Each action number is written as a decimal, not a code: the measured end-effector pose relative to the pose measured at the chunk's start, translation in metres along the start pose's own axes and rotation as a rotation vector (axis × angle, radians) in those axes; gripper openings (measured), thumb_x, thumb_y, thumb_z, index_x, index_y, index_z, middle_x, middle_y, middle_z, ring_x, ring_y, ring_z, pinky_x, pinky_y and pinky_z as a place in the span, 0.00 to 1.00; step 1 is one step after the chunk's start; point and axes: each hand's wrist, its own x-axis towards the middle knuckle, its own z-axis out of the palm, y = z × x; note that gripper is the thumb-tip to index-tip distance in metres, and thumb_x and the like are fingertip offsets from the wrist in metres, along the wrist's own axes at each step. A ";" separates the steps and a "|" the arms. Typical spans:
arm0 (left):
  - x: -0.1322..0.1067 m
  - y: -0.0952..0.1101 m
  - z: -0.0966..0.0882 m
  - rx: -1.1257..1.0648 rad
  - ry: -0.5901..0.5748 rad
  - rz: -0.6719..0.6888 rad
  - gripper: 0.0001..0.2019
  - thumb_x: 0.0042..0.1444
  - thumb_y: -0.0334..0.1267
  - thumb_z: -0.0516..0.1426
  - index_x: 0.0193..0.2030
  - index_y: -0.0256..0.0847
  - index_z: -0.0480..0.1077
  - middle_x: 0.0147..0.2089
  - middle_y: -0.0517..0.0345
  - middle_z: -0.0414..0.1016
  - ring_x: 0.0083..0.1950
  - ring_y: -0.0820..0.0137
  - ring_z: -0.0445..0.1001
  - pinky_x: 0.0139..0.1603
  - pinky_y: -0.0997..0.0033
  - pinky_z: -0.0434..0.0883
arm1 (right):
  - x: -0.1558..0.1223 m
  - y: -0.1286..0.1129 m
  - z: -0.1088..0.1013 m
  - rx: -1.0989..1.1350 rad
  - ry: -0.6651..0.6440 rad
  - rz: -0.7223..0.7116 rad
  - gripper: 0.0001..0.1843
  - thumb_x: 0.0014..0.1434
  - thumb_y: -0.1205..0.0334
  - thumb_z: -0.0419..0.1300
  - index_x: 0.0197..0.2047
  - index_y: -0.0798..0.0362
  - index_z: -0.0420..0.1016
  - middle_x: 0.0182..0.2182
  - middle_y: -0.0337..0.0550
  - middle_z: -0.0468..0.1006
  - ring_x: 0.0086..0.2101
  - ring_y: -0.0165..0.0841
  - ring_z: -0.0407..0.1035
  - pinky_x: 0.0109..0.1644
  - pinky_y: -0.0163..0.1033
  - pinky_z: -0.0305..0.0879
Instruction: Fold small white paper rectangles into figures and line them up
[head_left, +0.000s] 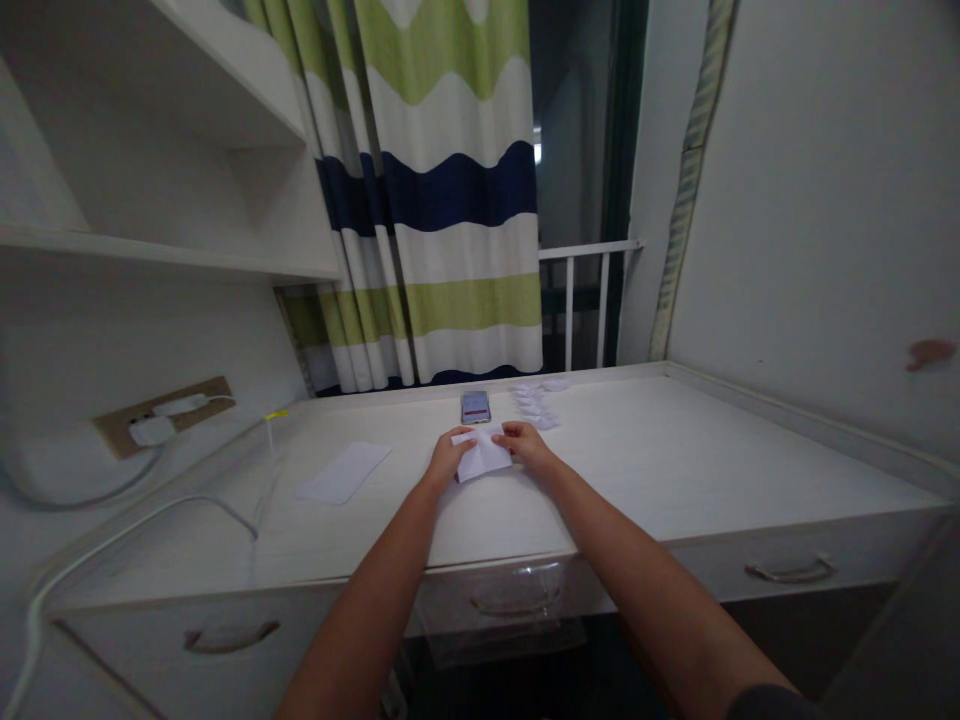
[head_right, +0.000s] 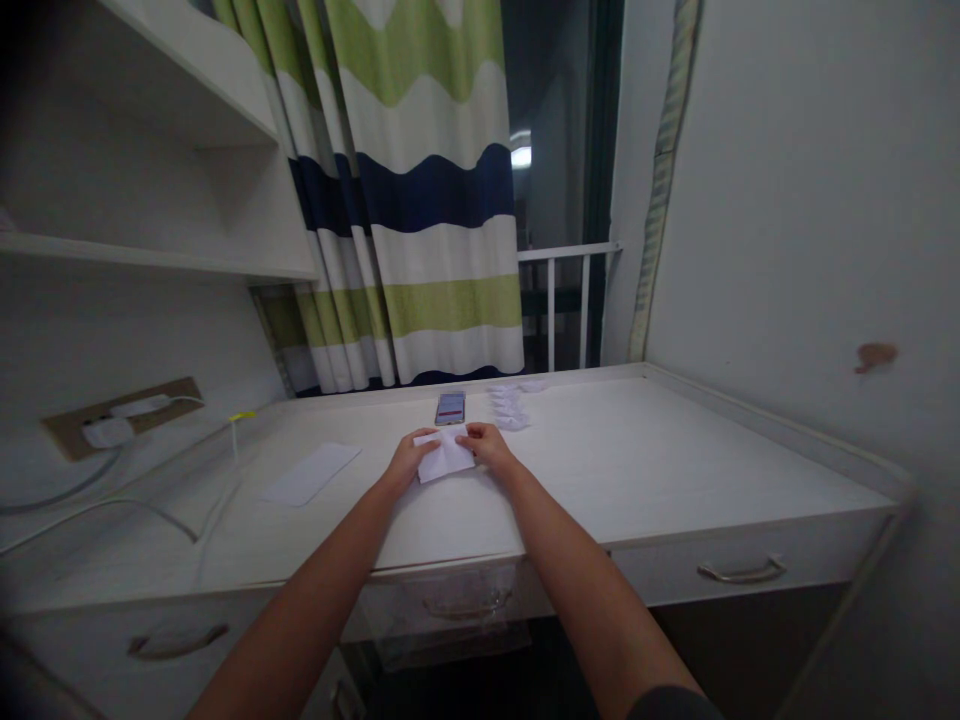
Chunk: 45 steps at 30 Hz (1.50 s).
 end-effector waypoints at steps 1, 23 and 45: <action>0.000 0.000 0.000 0.017 0.018 -0.003 0.16 0.31 0.38 0.61 0.31 0.35 0.71 0.24 0.58 0.71 0.23 0.71 0.68 0.25 0.74 0.62 | 0.000 0.000 0.000 -0.014 -0.008 -0.011 0.14 0.32 0.58 0.64 0.21 0.57 0.67 0.16 0.34 0.67 0.18 0.24 0.59 0.21 0.30 0.52; 0.000 0.003 -0.001 -0.093 0.212 -0.048 0.09 0.30 0.38 0.60 0.20 0.36 0.71 0.20 0.59 0.70 0.22 0.72 0.66 0.24 0.74 0.60 | -0.019 -0.006 0.018 -1.144 0.034 -0.703 0.14 0.53 0.69 0.52 0.42 0.49 0.74 0.35 0.44 0.74 0.35 0.30 0.67 0.39 0.33 0.61; 0.001 0.001 -0.003 -0.069 0.233 -0.091 0.16 0.31 0.45 0.62 0.25 0.34 0.70 0.19 0.58 0.69 0.20 0.72 0.67 0.23 0.73 0.63 | -0.019 -0.005 0.019 -0.991 -0.124 -0.639 0.15 0.50 0.66 0.56 0.43 0.52 0.73 0.41 0.46 0.71 0.39 0.32 0.67 0.44 0.37 0.62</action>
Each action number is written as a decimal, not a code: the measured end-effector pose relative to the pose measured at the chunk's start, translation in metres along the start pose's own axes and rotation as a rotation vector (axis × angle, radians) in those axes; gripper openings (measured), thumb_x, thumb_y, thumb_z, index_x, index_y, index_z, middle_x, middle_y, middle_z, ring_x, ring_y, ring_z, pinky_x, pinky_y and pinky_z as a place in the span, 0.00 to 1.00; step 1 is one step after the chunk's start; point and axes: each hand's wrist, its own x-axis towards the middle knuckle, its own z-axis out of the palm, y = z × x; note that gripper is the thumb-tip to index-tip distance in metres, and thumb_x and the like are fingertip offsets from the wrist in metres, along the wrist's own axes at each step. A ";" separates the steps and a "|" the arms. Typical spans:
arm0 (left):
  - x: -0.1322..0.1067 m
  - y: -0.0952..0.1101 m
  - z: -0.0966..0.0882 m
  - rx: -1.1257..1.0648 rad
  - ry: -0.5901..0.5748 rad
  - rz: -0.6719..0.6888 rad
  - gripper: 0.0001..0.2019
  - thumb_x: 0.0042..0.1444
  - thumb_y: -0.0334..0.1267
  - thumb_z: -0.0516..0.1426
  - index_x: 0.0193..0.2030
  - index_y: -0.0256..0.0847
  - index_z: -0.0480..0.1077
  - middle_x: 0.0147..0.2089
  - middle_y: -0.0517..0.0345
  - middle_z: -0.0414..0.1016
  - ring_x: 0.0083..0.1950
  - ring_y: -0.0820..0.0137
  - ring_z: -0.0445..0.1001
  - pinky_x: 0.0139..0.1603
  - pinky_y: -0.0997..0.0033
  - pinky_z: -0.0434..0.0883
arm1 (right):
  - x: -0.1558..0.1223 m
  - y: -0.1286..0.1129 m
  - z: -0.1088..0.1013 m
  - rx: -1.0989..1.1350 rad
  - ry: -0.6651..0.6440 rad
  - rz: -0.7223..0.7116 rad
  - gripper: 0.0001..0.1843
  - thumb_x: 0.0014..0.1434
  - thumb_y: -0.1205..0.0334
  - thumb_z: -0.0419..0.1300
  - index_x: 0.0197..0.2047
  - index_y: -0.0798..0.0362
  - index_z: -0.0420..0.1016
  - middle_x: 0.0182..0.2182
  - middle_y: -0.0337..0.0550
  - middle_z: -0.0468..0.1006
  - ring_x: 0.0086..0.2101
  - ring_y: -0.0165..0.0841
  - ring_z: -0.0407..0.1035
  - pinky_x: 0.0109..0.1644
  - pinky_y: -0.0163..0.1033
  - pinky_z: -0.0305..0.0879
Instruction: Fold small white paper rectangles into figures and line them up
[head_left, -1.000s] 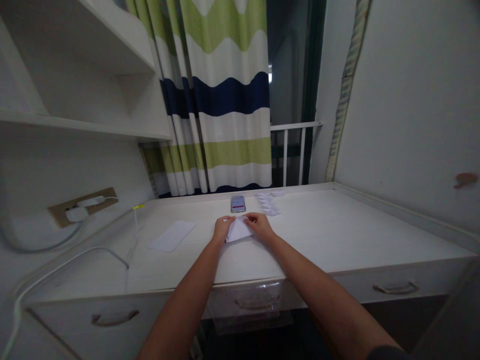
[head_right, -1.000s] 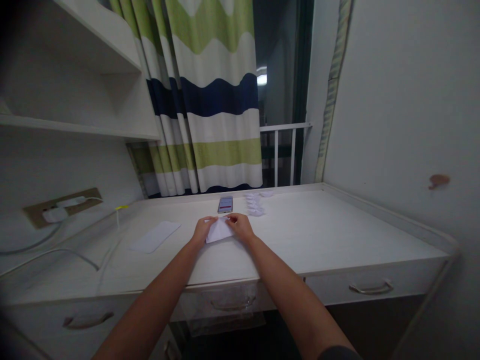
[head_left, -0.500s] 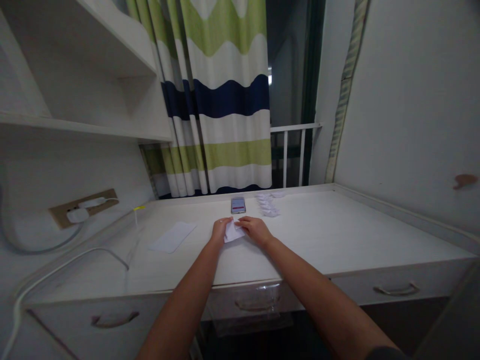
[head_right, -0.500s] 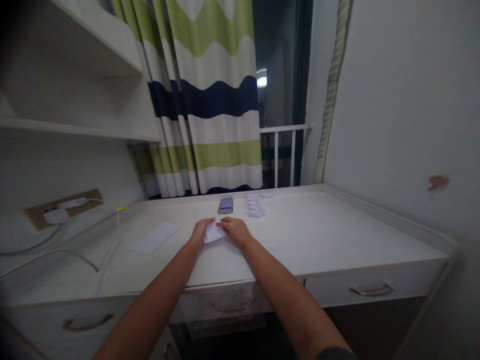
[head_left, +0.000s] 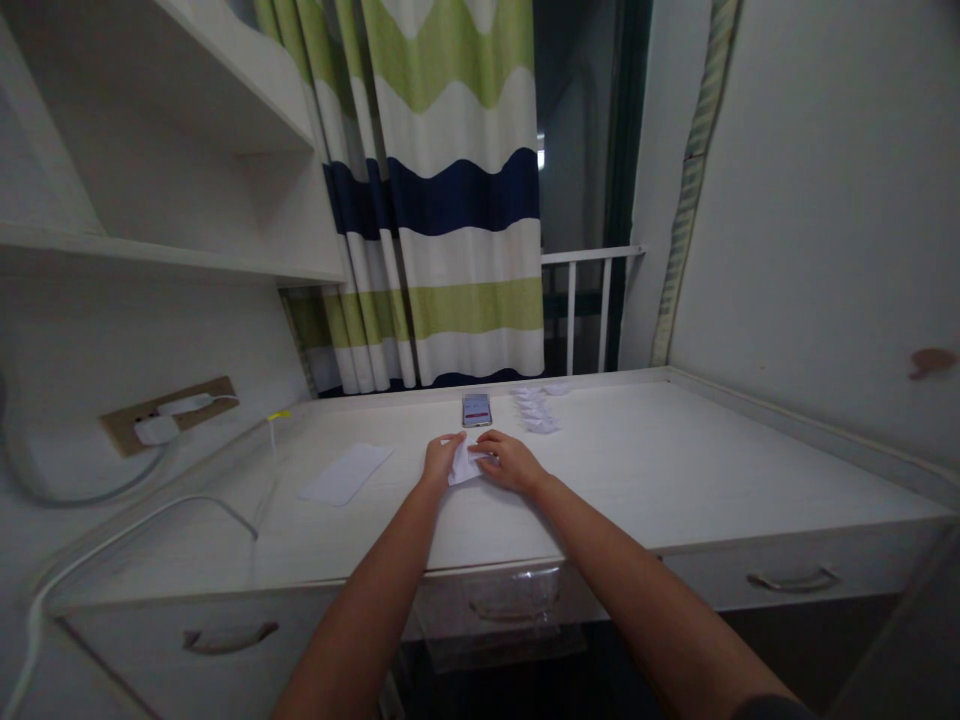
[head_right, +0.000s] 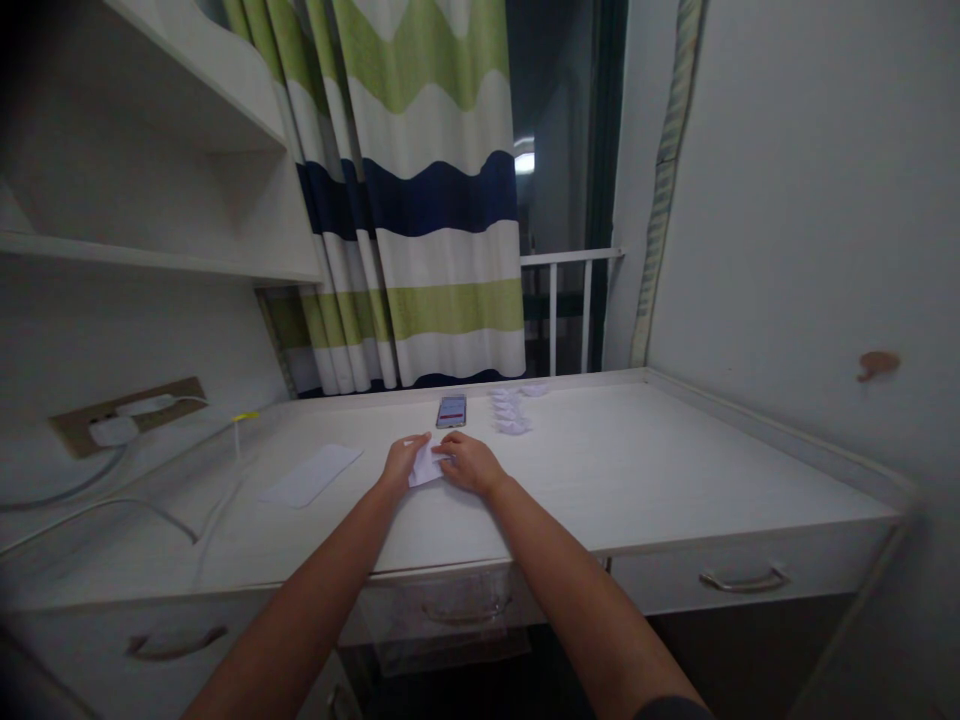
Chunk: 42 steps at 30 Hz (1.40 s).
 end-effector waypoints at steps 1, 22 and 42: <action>0.001 0.000 0.000 0.028 0.008 0.025 0.16 0.31 0.45 0.61 0.25 0.34 0.70 0.19 0.58 0.69 0.20 0.72 0.66 0.22 0.73 0.62 | 0.000 0.000 0.001 0.065 0.011 0.030 0.14 0.50 0.65 0.56 0.42 0.53 0.73 0.39 0.47 0.71 0.38 0.32 0.67 0.42 0.36 0.63; -0.005 0.003 0.006 -0.034 -0.199 0.119 0.22 0.33 0.42 0.63 0.39 0.36 0.70 0.36 0.53 0.75 0.34 0.68 0.72 0.36 0.69 0.67 | 0.005 0.023 0.012 0.633 0.222 0.343 0.10 0.42 0.67 0.57 0.31 0.54 0.64 0.23 0.33 0.63 0.23 0.24 0.58 0.27 0.31 0.56; -0.014 0.008 0.011 0.303 -0.288 0.241 0.18 0.30 0.28 0.63 0.34 0.35 0.71 0.37 0.51 0.76 0.37 0.64 0.72 0.39 0.67 0.67 | 0.009 0.029 0.006 0.701 0.264 0.521 0.10 0.41 0.56 0.57 0.21 0.56 0.67 0.14 0.34 0.62 0.19 0.25 0.56 0.22 0.31 0.50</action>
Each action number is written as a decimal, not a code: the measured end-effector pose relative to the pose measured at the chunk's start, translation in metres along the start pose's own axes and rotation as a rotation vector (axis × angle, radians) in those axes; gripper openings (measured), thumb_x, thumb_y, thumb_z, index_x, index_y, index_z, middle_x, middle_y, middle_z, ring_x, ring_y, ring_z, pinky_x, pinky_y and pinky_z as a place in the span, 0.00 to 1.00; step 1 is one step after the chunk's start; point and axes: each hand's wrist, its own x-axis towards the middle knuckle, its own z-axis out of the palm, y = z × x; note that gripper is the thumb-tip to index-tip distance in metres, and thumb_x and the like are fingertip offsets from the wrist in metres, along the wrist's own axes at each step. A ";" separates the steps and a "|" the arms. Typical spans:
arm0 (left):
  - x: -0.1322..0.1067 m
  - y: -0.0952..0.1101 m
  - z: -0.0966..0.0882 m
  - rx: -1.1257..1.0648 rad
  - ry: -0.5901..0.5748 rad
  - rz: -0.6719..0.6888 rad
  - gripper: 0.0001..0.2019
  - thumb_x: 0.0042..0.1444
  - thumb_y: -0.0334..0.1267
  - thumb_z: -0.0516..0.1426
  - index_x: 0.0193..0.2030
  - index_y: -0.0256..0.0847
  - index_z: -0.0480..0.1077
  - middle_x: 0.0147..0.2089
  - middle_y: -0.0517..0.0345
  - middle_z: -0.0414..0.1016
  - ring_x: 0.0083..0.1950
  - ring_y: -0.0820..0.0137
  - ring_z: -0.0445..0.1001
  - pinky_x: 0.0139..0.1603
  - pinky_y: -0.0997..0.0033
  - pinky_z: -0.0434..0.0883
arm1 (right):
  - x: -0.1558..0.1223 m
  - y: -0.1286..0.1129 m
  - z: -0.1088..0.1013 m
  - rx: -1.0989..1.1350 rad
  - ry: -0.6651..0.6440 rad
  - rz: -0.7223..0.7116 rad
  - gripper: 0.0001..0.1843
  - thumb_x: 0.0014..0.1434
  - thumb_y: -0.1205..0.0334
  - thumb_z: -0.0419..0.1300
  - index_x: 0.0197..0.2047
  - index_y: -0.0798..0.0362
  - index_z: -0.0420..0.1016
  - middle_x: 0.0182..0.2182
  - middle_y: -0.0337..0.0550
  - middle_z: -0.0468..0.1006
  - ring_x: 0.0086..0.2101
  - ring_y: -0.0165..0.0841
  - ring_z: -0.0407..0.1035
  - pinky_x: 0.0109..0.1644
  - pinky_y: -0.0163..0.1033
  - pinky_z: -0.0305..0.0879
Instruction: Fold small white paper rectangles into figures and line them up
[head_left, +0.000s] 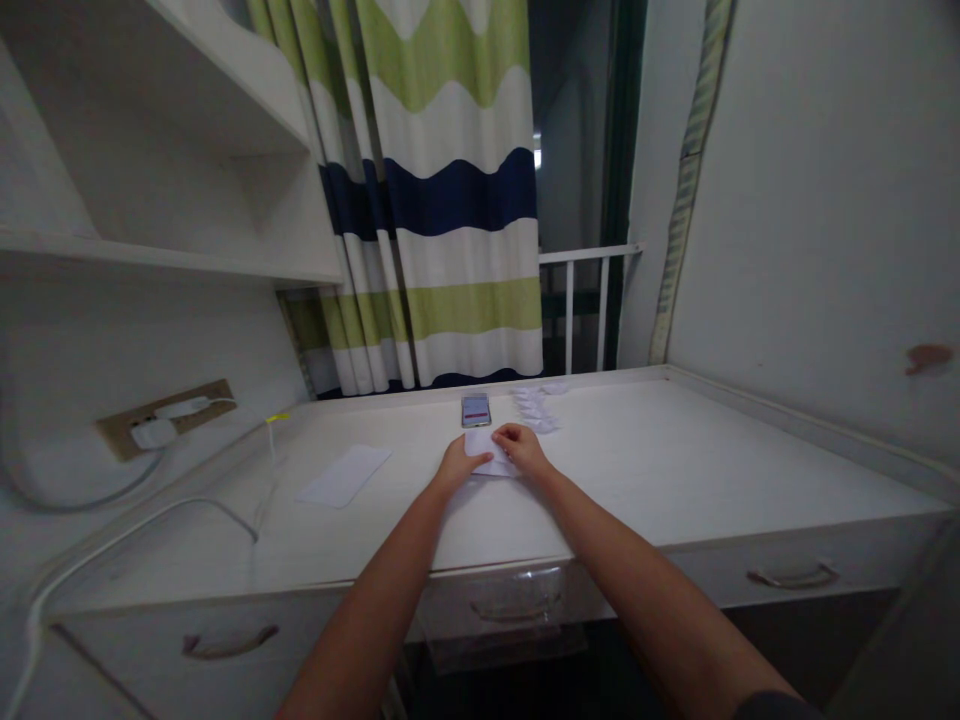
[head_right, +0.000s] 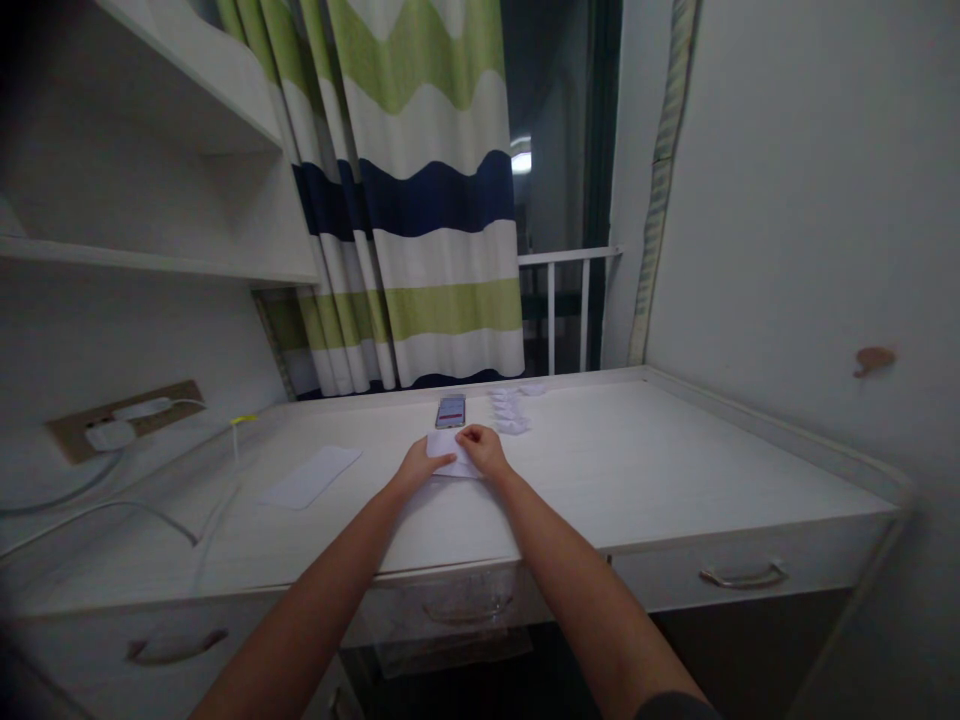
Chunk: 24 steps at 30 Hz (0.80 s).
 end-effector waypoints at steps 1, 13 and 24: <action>0.000 0.000 0.000 0.002 0.001 0.003 0.18 0.30 0.28 0.63 0.34 0.35 0.71 0.37 0.51 0.76 0.37 0.64 0.72 0.39 0.67 0.67 | 0.000 0.000 0.000 0.004 0.005 -0.005 0.10 0.41 0.57 0.57 0.21 0.56 0.67 0.14 0.34 0.62 0.19 0.25 0.55 0.22 0.31 0.50; 0.000 -0.002 0.000 -0.064 -0.028 0.007 0.19 0.31 0.29 0.63 0.36 0.34 0.70 0.38 0.50 0.75 0.38 0.64 0.72 0.39 0.68 0.67 | -0.003 -0.004 0.002 0.056 0.017 -0.009 0.11 0.41 0.56 0.56 0.21 0.55 0.65 0.15 0.33 0.61 0.18 0.24 0.53 0.22 0.31 0.49; 0.002 -0.001 -0.003 -0.021 0.068 -0.015 0.19 0.33 0.28 0.62 0.37 0.33 0.69 0.38 0.49 0.75 0.39 0.65 0.72 0.40 0.68 0.68 | -0.002 0.001 0.001 -0.042 0.017 -0.039 0.14 0.41 0.53 0.57 0.21 0.58 0.69 0.15 0.35 0.63 0.18 0.24 0.54 0.22 0.32 0.48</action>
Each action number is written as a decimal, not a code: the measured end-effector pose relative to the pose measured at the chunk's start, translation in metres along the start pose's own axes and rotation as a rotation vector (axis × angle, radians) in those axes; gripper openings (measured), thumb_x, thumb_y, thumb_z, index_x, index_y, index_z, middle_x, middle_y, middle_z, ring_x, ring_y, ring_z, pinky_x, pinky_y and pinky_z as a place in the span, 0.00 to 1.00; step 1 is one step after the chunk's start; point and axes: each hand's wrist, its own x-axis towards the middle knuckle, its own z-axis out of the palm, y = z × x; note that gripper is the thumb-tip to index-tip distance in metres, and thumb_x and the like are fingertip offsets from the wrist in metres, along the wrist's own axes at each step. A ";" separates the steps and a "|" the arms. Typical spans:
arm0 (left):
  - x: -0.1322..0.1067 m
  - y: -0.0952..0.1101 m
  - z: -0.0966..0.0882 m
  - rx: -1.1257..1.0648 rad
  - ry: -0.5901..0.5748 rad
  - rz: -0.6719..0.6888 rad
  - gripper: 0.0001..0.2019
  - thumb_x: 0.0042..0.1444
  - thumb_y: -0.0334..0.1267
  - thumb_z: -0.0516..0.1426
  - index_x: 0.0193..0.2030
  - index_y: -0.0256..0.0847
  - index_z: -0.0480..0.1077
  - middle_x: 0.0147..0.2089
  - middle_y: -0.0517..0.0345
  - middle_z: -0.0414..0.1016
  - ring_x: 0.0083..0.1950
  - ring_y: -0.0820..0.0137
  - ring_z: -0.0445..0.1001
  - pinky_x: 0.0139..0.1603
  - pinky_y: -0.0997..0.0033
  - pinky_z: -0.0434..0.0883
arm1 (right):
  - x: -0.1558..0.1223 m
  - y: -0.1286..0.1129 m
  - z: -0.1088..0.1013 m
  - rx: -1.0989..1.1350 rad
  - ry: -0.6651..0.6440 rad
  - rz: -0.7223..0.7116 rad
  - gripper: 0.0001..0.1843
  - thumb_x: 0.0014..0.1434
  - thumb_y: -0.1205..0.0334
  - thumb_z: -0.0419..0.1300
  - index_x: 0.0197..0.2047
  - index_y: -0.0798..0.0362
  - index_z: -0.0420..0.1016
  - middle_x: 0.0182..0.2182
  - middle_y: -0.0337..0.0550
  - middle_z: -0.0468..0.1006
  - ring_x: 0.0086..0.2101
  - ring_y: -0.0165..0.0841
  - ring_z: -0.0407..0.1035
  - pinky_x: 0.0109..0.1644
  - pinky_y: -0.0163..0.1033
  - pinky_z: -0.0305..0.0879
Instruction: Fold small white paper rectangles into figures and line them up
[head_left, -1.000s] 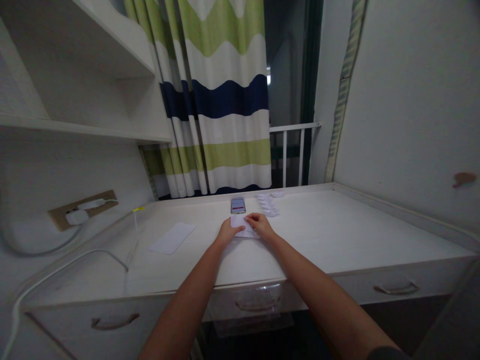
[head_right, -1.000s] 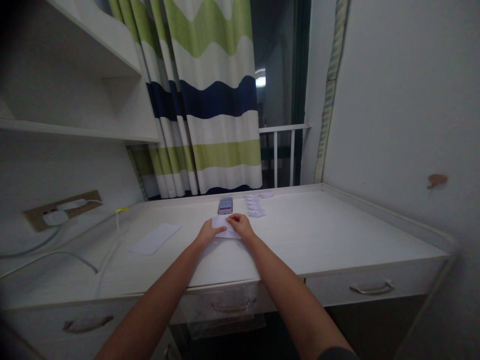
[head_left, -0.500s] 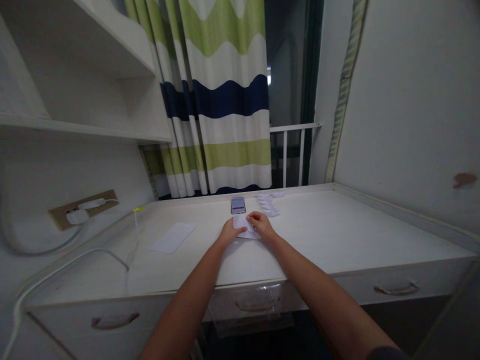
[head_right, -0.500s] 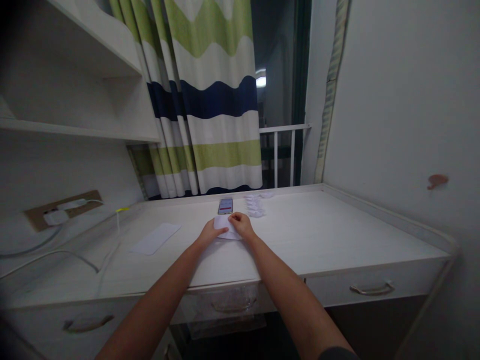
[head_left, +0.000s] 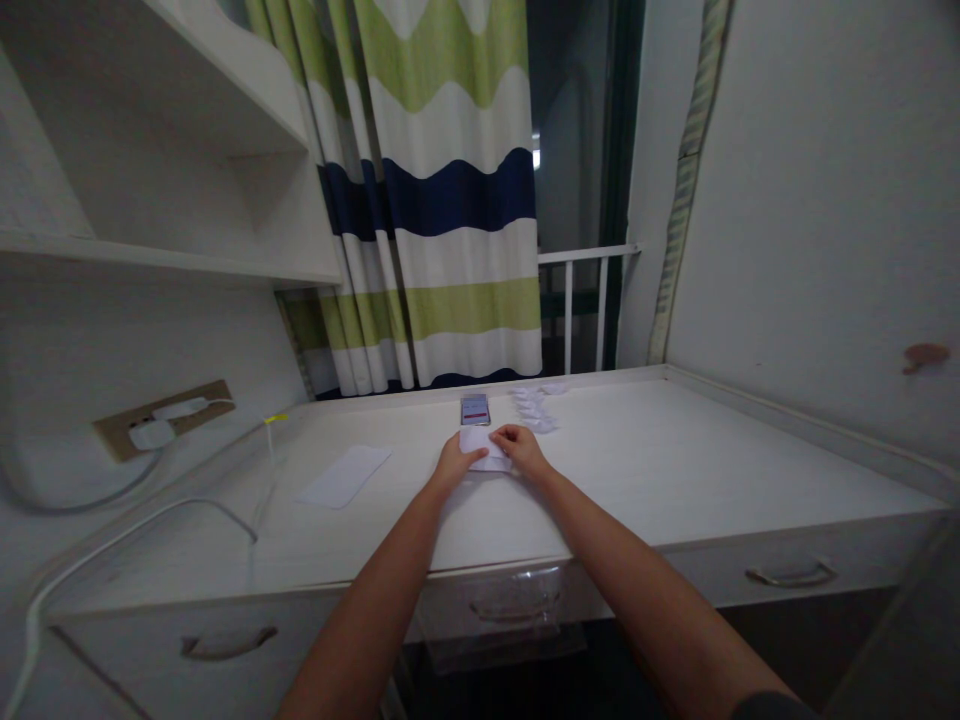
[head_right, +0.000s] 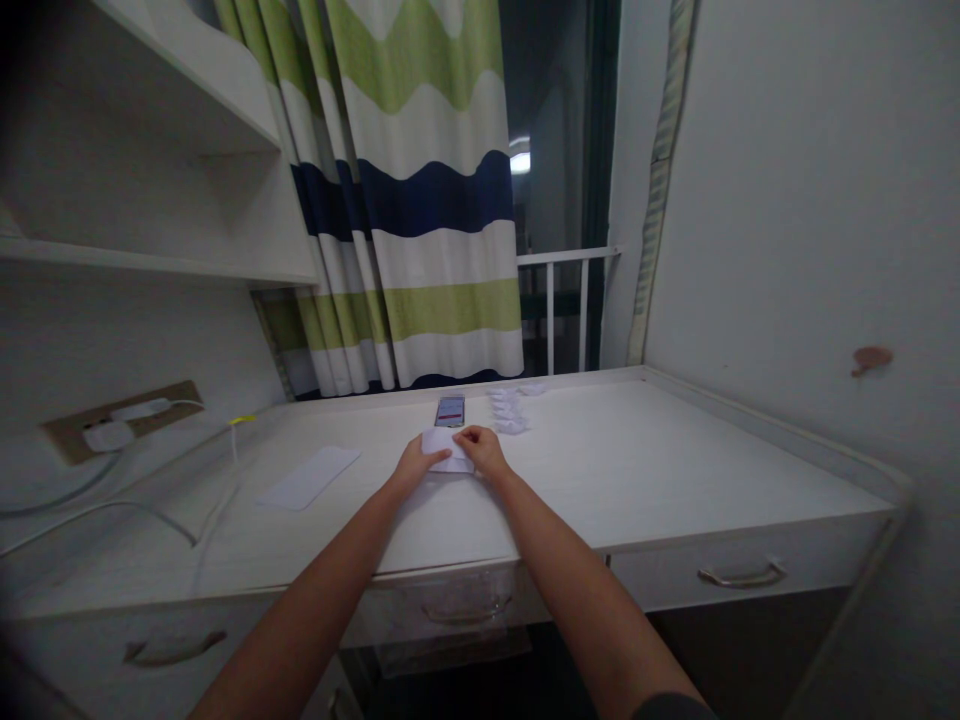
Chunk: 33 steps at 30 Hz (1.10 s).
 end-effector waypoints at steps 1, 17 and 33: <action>-0.001 0.002 0.000 0.008 0.010 -0.013 0.18 0.34 0.28 0.62 0.37 0.33 0.69 0.38 0.50 0.75 0.38 0.65 0.73 0.40 0.68 0.68 | 0.000 0.000 0.000 0.004 -0.008 0.001 0.14 0.41 0.53 0.57 0.20 0.58 0.69 0.15 0.35 0.63 0.18 0.24 0.54 0.22 0.32 0.47; -0.001 0.003 -0.002 -0.073 0.061 -0.030 0.17 0.34 0.28 0.62 0.36 0.34 0.70 0.36 0.52 0.75 0.38 0.65 0.73 0.40 0.67 0.68 | 0.003 0.007 -0.001 -0.097 -0.028 -0.029 0.14 0.43 0.53 0.57 0.20 0.57 0.67 0.15 0.35 0.63 0.19 0.24 0.54 0.22 0.32 0.48; 0.003 -0.006 -0.004 -0.174 0.084 -0.049 0.18 0.33 0.30 0.61 0.37 0.34 0.69 0.35 0.52 0.75 0.36 0.65 0.72 0.39 0.67 0.68 | 0.000 0.002 0.000 -0.065 -0.098 -0.022 0.13 0.44 0.53 0.56 0.22 0.57 0.66 0.15 0.33 0.61 0.18 0.23 0.53 0.21 0.31 0.48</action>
